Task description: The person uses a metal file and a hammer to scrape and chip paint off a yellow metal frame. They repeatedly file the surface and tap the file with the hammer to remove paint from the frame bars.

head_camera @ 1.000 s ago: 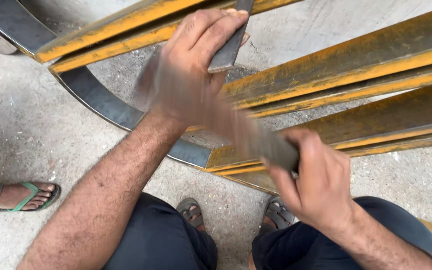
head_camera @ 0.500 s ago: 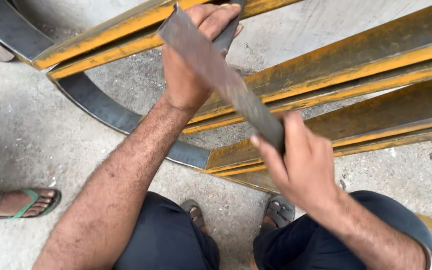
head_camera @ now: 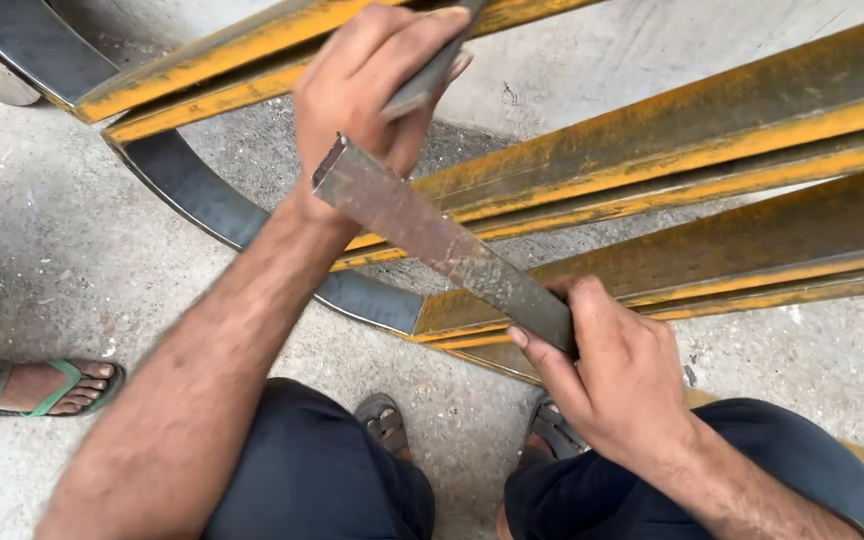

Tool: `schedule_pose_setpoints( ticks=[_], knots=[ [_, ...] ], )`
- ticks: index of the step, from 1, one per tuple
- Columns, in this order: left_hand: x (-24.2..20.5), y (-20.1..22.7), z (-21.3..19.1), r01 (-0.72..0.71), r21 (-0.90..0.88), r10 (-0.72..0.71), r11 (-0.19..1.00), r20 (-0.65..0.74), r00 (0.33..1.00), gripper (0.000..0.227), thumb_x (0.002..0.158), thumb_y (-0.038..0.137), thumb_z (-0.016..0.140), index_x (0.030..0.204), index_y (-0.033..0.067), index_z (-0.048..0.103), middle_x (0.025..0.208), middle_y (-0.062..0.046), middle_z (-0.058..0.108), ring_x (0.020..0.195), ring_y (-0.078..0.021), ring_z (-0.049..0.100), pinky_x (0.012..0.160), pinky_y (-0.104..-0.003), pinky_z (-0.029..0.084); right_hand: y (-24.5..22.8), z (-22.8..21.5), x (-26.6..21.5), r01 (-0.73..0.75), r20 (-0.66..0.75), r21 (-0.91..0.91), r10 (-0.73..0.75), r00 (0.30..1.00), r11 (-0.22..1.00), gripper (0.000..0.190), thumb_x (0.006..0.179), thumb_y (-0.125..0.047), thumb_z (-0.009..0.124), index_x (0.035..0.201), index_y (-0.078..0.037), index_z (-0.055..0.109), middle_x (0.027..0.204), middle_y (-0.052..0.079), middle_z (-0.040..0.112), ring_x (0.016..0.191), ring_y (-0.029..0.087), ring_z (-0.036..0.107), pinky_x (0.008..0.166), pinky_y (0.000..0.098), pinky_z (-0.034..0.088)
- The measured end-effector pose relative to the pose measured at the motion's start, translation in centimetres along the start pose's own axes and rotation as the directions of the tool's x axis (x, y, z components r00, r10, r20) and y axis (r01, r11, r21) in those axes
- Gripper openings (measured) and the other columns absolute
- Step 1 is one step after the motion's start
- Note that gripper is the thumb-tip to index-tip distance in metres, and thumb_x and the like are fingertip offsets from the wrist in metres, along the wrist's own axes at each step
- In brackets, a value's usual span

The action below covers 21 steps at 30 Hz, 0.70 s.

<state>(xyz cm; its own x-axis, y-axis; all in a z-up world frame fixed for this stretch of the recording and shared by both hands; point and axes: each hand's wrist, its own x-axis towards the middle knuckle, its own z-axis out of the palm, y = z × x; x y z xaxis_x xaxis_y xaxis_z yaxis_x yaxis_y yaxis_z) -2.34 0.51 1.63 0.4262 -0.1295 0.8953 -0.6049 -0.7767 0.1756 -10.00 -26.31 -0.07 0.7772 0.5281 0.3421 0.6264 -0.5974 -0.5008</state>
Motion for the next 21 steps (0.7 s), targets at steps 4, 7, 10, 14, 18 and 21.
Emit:
schedule_pose_setpoints(
  ticks=[4, 7, 10, 14, 18, 21],
  knots=[
    [-0.1, 1.7, -1.4, -0.077, 0.02, 0.077, 0.997, 0.001, 0.997, 0.032, 0.103, 0.008, 0.085, 0.129, 0.009, 0.067, 0.117, -0.007, 0.068, 0.103, -0.022, 0.071, 0.089, -0.032, 0.059, 0.2, -0.4, -0.3, -0.031, 0.058, 0.036, 0.029, 0.998, 0.999, 0.036, 0.09, -0.027, 0.073, 0.109, -0.002, 0.056, 0.071, 0.012, 0.068, 0.059, 0.025, 0.071, 0.049, 0.0377, 0.052],
    [-0.5, 1.4, -1.1, -0.097, 0.001, 0.097, 0.995, -0.026, 0.995, 0.035, 0.102, 0.006, 0.081, 0.133, 0.0092, 0.065, 0.119, -0.007, 0.068, 0.106, -0.0205, 0.07, 0.091, -0.031, 0.06, -0.3, -0.4, -0.2, -0.061, 0.097, 0.099, 0.051, 0.994, 0.993, 0.035, 0.09, -0.027, 0.073, 0.109, -0.002, 0.057, 0.07, 0.01, 0.068, 0.059, 0.023, 0.073, 0.05, 0.036, 0.054],
    [-0.5, 1.2, 0.4, -0.026, 0.011, 0.026, 1.0, -0.052, 0.998, 0.033, 0.106, 0.011, 0.086, 0.134, 0.0122, 0.068, 0.116, -0.004, 0.07, 0.106, -0.0175, 0.072, 0.092, -0.03, 0.062, -0.3, -0.3, -0.8, -0.173, 0.128, 0.158, 0.153, 0.98, 0.972, 0.035, 0.089, -0.026, 0.073, 0.109, -0.002, 0.058, 0.063, 0.009, 0.066, 0.059, 0.022, 0.069, 0.049, 0.0356, 0.055],
    [-0.1, 1.2, 0.8, -0.155, -0.005, 0.154, 0.988, -0.099, 0.983, 0.036, 0.101, 0.011, 0.085, 0.131, 0.0088, 0.066, 0.119, -0.008, 0.067, 0.11, -0.0227, 0.071, 0.094, -0.032, 0.062, 0.2, -0.2, -2.0, -0.099, 0.083, 0.116, 0.09, 0.993, 0.988, 0.034, 0.087, -0.022, 0.075, 0.105, 0.0, 0.057, 0.064, 0.007, 0.066, 0.058, 0.02, 0.068, 0.049, 0.0339, 0.053],
    [0.0, 2.0, -0.2, -0.073, -0.022, 0.073, 0.997, -0.009, 0.997, 0.042, 0.093, 0.001, 0.082, 0.131, 0.0074, 0.066, 0.121, -0.007, 0.067, 0.112, -0.0257, 0.07, 0.094, -0.034, 0.06, -0.3, -0.3, -1.6, 0.302, -0.094, 0.025, -0.298, 0.95, 0.953, 0.036, 0.086, -0.019, 0.074, 0.109, 0.003, 0.055, 0.089, 0.014, 0.069, 0.069, 0.026, 0.07, 0.06, 0.0358, 0.055],
    [-0.1, 1.7, 0.2, -0.077, -0.027, 0.077, 0.997, 0.0, 0.997, 0.045, 0.091, -0.001, 0.082, 0.132, 0.0079, 0.065, 0.123, -0.007, 0.066, 0.115, -0.0264, 0.069, 0.096, -0.035, 0.059, 0.5, 0.3, -1.3, 0.394, -0.14, -0.041, -0.395, 0.908, 0.918, 0.034, 0.084, -0.012, 0.072, 0.108, 0.004, 0.055, 0.092, 0.017, 0.07, 0.067, 0.027, 0.067, 0.057, 0.0374, 0.052]
  ],
)
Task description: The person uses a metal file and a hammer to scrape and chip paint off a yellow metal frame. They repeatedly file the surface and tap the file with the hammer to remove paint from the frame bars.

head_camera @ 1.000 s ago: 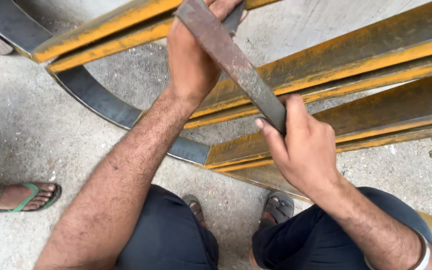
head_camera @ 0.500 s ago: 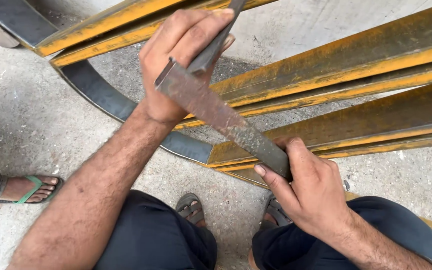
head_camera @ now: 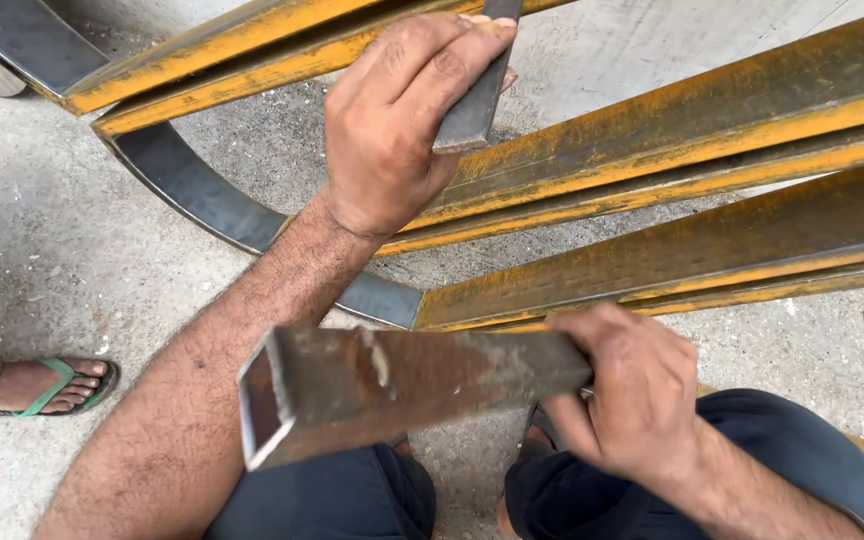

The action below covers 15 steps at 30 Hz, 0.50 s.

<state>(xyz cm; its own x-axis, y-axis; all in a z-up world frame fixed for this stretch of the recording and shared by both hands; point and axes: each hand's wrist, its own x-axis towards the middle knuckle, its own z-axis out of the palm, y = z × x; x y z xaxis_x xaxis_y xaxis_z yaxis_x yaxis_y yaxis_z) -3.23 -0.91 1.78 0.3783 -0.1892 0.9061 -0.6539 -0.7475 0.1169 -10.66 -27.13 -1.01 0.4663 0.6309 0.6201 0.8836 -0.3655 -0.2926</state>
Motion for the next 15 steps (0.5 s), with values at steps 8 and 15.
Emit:
schedule_pose_setpoints(
  ticks=[8, 15],
  knots=[
    [-0.7, -0.6, 0.4, 0.061, -0.013, -0.06, 0.998, 0.052, 0.997, 0.041, 0.096, -0.001, 0.078, 0.133, 0.0081, 0.063, 0.124, -0.007, 0.066, 0.118, -0.0253, 0.068, 0.103, -0.035, 0.057, 0.6, 0.3, 0.5, -0.2, 0.008, -0.109, 0.202, 0.979, 0.974, 0.034, 0.088, -0.014, 0.077, 0.107, 0.006, 0.056, 0.078, 0.015, 0.064, 0.059, 0.026, 0.064, 0.051, 0.0379, 0.05],
    [-0.5, -1.2, 1.1, 0.011, -0.023, -0.011, 1.0, -0.028, 1.0, 0.044, 0.097, 0.004, 0.082, 0.136, 0.0111, 0.063, 0.129, -0.005, 0.066, 0.117, -0.0241, 0.068, 0.101, -0.034, 0.057, 0.6, 0.5, 1.6, -0.188, -0.014, -0.206, 0.19, 0.982, 0.96, 0.036, 0.09, -0.02, 0.074, 0.11, 0.003, 0.057, 0.082, 0.016, 0.066, 0.064, 0.03, 0.066, 0.055, 0.0403, 0.052]
  ],
)
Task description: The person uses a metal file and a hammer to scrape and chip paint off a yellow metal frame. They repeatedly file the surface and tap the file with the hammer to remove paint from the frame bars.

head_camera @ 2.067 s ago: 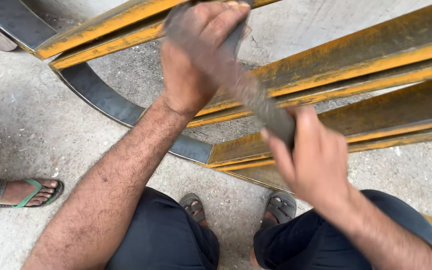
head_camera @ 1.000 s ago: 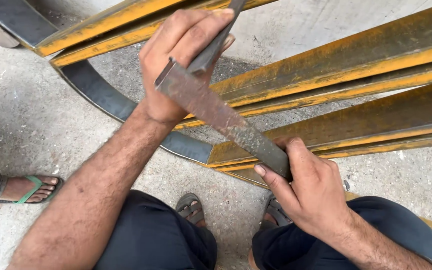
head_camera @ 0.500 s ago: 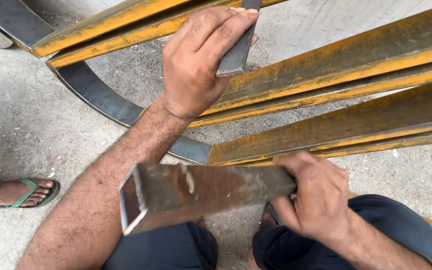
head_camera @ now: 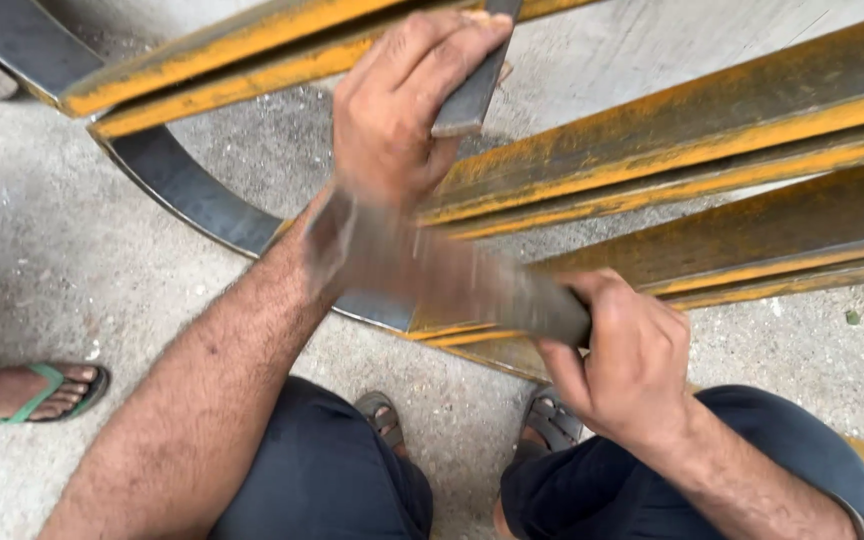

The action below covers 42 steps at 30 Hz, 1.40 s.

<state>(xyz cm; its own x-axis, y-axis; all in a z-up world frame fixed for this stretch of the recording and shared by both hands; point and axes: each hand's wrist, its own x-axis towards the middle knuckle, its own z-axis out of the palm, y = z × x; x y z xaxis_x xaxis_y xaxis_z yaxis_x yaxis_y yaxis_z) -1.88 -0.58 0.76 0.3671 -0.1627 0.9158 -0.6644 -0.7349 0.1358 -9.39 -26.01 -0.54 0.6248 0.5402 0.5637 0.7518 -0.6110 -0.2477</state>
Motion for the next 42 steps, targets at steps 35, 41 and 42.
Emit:
schedule_pose_setpoints(
  ticks=[35, 41, 42],
  knots=[
    [-0.8, 1.7, -2.1, 0.053, -0.068, -0.052, 0.996, 0.011, 0.999, 0.031, 0.107, 0.009, 0.082, 0.133, 0.0103, 0.067, 0.128, -0.006, 0.069, 0.119, -0.0215, 0.073, 0.098, -0.029, 0.063, -1.2, -1.9, -0.9, -0.346, 0.302, 0.187, 0.282, 0.911, 0.919, 0.039, 0.087, -0.027, 0.075, 0.109, 0.0, 0.057, 0.064, 0.011, 0.066, 0.058, 0.026, 0.073, 0.05, 0.0379, 0.054],
    [-0.4, 2.0, -2.2, 0.056, -0.023, -0.054, 0.998, 0.076, 0.996, 0.035, 0.106, 0.011, 0.082, 0.136, 0.0106, 0.064, 0.132, -0.006, 0.066, 0.124, -0.0215, 0.069, 0.107, -0.031, 0.059, -1.0, -1.8, -1.1, -0.228, 0.228, 0.246, 0.173, 0.958, 0.942, 0.036, 0.089, -0.023, 0.075, 0.109, 0.0, 0.056, 0.077, 0.011, 0.069, 0.065, 0.024, 0.074, 0.054, 0.0351, 0.055],
    [-0.3, 2.1, -2.3, 0.039, -0.028, -0.036, 0.999, 0.094, 0.995, 0.037, 0.104, 0.008, 0.079, 0.137, 0.0094, 0.062, 0.133, -0.007, 0.064, 0.126, -0.0232, 0.068, 0.108, -0.032, 0.058, -0.7, -1.6, -1.3, -0.151, 0.17, 0.242, 0.112, 0.979, 0.958, 0.036, 0.09, -0.022, 0.075, 0.109, 0.001, 0.056, 0.081, 0.012, 0.07, 0.065, 0.023, 0.072, 0.055, 0.0341, 0.054]
  ],
)
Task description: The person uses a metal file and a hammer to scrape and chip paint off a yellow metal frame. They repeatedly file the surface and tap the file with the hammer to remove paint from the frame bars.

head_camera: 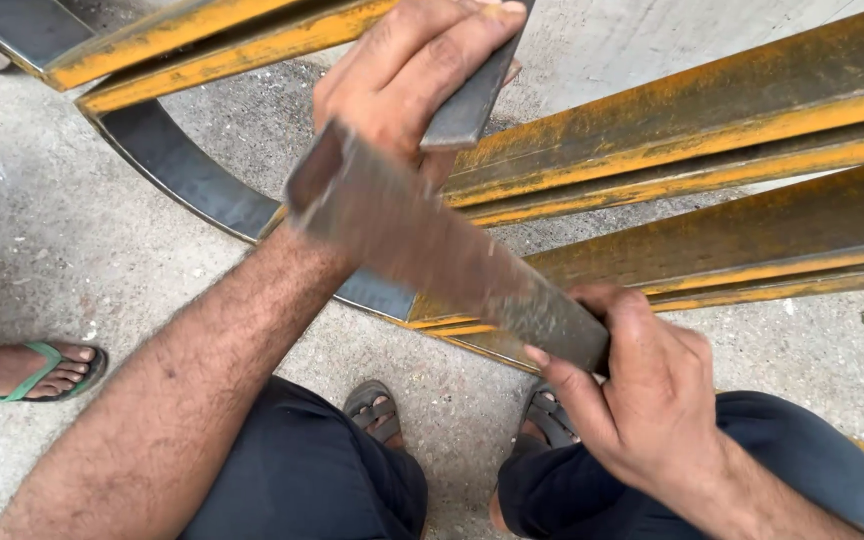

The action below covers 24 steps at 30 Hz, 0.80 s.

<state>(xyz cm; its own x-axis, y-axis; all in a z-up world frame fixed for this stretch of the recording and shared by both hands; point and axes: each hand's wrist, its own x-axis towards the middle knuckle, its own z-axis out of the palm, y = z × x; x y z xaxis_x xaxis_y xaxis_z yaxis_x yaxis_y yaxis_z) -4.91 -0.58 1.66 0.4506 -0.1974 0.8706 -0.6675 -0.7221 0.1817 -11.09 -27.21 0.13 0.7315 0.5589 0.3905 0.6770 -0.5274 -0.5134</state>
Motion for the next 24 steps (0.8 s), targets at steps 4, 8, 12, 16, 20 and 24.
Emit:
schedule_pose_setpoints(
  ticks=[4, 8, 12, 16, 20, 24],
  knots=[
    [0.6, 0.3, 0.0, -0.016, -0.038, 0.015, 0.999, -0.027, 1.0, 0.048, 0.094, 0.017, 0.084, 0.135, 0.0069, 0.061, 0.13, -0.011, 0.064, 0.122, -0.0289, 0.068, 0.107, -0.038, 0.058, 1.0, 0.4, 0.7, 0.14, -0.067, -0.352, -0.174, 0.982, 0.925, 0.038, 0.089, -0.013, 0.075, 0.114, 0.008, 0.056, 0.085, 0.019, 0.066, 0.064, 0.03, 0.065, 0.054, 0.038, 0.05],
    [0.4, -0.9, 1.0, -0.015, 0.006, 0.016, 1.0, -0.051, 0.999, 0.046, 0.093, 0.012, 0.081, 0.136, 0.0106, 0.063, 0.132, -0.009, 0.065, 0.124, -0.0275, 0.068, 0.109, -0.038, 0.058, -0.1, 0.2, 1.5, 0.035, -0.099, -0.315, -0.069, 0.993, 0.949, 0.037, 0.09, -0.017, 0.079, 0.111, 0.006, 0.058, 0.08, 0.016, 0.066, 0.058, 0.028, 0.065, 0.051, 0.0392, 0.05],
    [-0.2, -0.7, 1.2, 0.051, -0.011, -0.052, 0.999, -0.043, 0.998, 0.044, 0.095, 0.005, 0.08, 0.136, 0.0135, 0.065, 0.13, -0.005, 0.068, 0.121, -0.0246, 0.07, 0.104, -0.034, 0.059, -0.2, 0.5, 1.2, 0.139, -0.139, -0.248, -0.177, 0.974, 0.959, 0.033, 0.092, -0.014, 0.073, 0.113, 0.004, 0.056, 0.086, 0.018, 0.066, 0.069, 0.031, 0.067, 0.059, 0.0402, 0.052],
    [0.3, -0.9, 0.8, 0.037, -0.035, -0.039, 0.999, -0.063, 0.997, 0.049, 0.088, 0.008, 0.082, 0.133, 0.0099, 0.063, 0.129, -0.008, 0.065, 0.121, -0.0286, 0.069, 0.105, -0.039, 0.058, 1.2, 0.5, 0.6, 0.131, -0.114, -0.213, -0.157, 0.981, 0.968, 0.04, 0.09, -0.018, 0.077, 0.112, 0.007, 0.055, 0.083, 0.018, 0.066, 0.066, 0.029, 0.068, 0.056, 0.0383, 0.053],
    [-0.2, -1.4, 1.5, 0.012, -0.034, -0.012, 0.999, -0.012, 1.0, 0.047, 0.095, -0.001, 0.074, 0.138, 0.0104, 0.059, 0.135, -0.006, 0.063, 0.127, -0.0261, 0.065, 0.11, -0.035, 0.056, 1.5, 0.6, 1.3, 0.252, -0.144, -0.324, -0.311, 0.939, 0.912, 0.035, 0.09, -0.013, 0.072, 0.108, 0.009, 0.053, 0.088, 0.025, 0.067, 0.065, 0.032, 0.066, 0.055, 0.0411, 0.052],
    [0.1, -2.4, 3.0, 0.118, -0.064, -0.123, 0.991, -0.07, 0.99, 0.045, 0.097, 0.002, 0.078, 0.138, 0.0152, 0.065, 0.133, -0.003, 0.069, 0.119, -0.0213, 0.072, 0.102, -0.028, 0.062, 1.5, 0.4, 1.7, 0.098, -0.144, -0.3, -0.147, 0.979, 0.949, 0.035, 0.096, -0.021, 0.073, 0.111, 0.005, 0.055, 0.087, 0.019, 0.066, 0.066, 0.031, 0.068, 0.055, 0.04, 0.052]
  ],
)
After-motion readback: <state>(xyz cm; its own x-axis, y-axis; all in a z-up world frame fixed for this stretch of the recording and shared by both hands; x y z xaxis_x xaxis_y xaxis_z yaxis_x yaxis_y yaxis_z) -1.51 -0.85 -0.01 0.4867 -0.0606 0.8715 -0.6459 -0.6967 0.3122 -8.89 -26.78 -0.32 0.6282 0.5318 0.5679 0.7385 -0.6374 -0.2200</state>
